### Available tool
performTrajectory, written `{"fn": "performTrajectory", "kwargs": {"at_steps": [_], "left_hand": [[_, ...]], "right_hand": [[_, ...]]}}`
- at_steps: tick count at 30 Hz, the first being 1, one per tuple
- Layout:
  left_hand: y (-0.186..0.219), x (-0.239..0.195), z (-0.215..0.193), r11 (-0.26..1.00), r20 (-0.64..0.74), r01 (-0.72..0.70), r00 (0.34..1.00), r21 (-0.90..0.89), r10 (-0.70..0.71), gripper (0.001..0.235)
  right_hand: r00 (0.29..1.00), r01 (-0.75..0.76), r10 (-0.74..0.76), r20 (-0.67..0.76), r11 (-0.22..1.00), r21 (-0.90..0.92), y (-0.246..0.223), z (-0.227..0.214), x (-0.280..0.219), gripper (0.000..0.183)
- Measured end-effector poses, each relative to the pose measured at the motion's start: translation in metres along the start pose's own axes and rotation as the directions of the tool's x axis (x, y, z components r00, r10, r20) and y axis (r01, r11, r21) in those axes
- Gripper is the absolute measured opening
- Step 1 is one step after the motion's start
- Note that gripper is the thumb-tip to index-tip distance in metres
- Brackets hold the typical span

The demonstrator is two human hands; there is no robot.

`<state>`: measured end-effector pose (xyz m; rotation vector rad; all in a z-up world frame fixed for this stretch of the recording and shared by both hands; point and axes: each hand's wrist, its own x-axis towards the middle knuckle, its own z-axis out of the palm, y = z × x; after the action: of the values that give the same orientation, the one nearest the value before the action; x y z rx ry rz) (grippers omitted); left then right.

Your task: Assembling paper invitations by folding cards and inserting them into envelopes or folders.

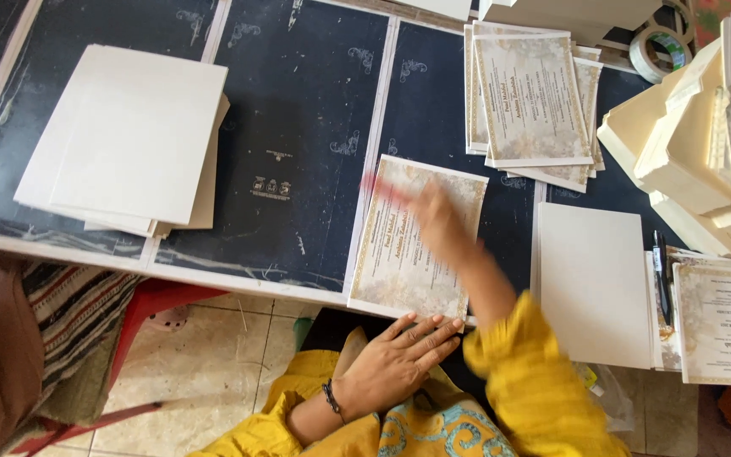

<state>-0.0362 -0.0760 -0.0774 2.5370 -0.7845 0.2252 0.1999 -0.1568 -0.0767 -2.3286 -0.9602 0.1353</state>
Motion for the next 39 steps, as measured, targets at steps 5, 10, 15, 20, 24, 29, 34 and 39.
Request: {"fn": "performTrajectory", "kwargs": {"at_steps": [5, 10, 15, 20, 24, 29, 34, 39], "left_hand": [[-0.007, -0.005, 0.018, 0.997, -0.179, -0.041, 0.983, -0.063, 0.029, 0.038], [-0.003, 0.003, -0.013, 0.998, -0.002, -0.026, 1.0, -0.059, 0.026, 0.057], [-0.023, 0.004, -0.039, 0.944, -0.234, 0.017, 0.967, -0.329, -0.099, 0.036], [-0.062, -0.016, -0.042, 0.955, -0.227, 0.287, 0.927, -0.08, -0.298, 0.06], [-0.068, -0.018, -0.034, 0.95, -0.303, 0.31, 0.902, -0.045, -0.309, 0.05], [-0.063, -0.011, -0.046, 0.899, -0.356, 0.377, 0.827, -0.224, -0.435, 0.042], [-0.059, -0.003, -0.056, 0.901, -0.386, 0.337, 0.819, -0.275, -0.424, 0.055], [-0.077, -0.004, -0.058, 0.83, -0.345, 0.406, 0.77, -0.383, -0.536, 0.034]], "right_hand": [[0.924, 0.334, -0.319, 0.21, 0.942, -0.036, -0.062, 0.004, -0.106, 0.06], [0.996, 0.082, -0.078, 0.032, 0.979, -0.186, 0.057, -0.007, -0.049, 0.061], [0.991, -0.063, 0.056, -0.118, 0.997, -0.05, 0.016, -0.021, -0.034, 0.051], [0.995, 0.039, -0.035, 0.09, 0.998, -0.047, -0.051, -0.017, -0.119, 0.065], [0.968, -0.177, 0.104, -0.228, 0.926, -0.332, -0.025, -0.042, -0.121, 0.05], [0.697, -0.476, 0.712, -0.089, 0.552, 0.685, 0.012, -0.032, -0.148, 0.036], [0.734, -0.343, 0.67, -0.115, 0.511, 0.789, -0.027, -0.048, -0.141, 0.041], [0.703, -0.339, 0.638, -0.313, 0.688, 0.642, 0.0, -0.126, -0.103, 0.042]]}}
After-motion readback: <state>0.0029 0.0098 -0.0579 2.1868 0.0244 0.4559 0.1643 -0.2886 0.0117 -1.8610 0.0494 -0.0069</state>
